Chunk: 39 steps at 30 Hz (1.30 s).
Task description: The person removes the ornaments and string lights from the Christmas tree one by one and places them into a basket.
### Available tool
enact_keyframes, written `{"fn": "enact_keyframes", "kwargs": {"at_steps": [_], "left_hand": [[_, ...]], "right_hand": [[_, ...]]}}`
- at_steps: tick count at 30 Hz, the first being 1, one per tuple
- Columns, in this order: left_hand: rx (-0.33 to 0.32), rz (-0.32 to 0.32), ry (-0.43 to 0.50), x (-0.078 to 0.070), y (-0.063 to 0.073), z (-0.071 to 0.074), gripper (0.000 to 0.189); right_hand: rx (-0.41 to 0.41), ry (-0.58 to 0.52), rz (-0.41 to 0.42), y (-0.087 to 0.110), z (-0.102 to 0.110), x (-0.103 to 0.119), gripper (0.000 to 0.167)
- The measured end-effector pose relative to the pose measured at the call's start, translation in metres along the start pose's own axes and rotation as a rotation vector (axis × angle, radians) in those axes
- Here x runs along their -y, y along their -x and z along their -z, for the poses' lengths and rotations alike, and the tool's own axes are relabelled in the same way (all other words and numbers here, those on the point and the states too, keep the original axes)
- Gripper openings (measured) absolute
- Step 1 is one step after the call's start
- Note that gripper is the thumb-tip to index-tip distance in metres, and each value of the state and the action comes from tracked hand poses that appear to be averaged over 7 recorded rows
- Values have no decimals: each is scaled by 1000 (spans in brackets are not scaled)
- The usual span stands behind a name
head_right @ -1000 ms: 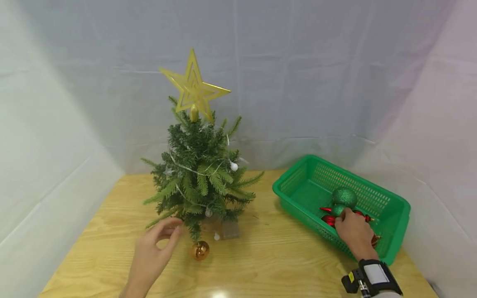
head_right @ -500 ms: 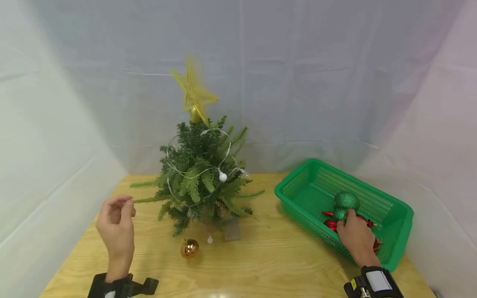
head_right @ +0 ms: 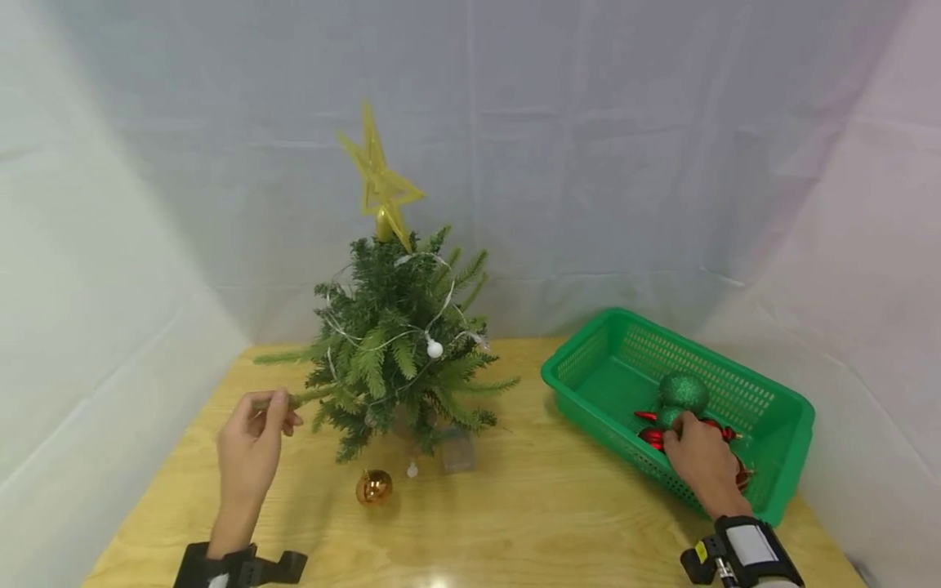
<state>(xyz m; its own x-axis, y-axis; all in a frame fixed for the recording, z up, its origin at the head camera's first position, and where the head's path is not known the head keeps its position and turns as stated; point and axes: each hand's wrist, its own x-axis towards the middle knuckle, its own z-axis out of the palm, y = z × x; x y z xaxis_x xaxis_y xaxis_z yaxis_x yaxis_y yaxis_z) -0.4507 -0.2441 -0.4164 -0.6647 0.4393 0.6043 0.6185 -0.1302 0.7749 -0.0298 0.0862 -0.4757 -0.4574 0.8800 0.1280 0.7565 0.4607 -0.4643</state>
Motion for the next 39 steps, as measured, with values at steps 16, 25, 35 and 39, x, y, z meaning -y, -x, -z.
{"fn": "enact_keyframes", "kwargs": {"at_steps": [16,25,35,39], "left_hand": [[68,-412,-28,-24,20,-9,5],[43,-506,-46,-36,36,-16,12],[48,-549,1,-35,43,-25,12],[51,-547,9,-36,45,-27,19]], "right_hand": [[-476,-87,246,20,-22,46,20],[-516,-551,679,81,-109,164,30],[126,-909,451,95,-150,252,21],[136,-944,364,95,-149,264,13]]}}
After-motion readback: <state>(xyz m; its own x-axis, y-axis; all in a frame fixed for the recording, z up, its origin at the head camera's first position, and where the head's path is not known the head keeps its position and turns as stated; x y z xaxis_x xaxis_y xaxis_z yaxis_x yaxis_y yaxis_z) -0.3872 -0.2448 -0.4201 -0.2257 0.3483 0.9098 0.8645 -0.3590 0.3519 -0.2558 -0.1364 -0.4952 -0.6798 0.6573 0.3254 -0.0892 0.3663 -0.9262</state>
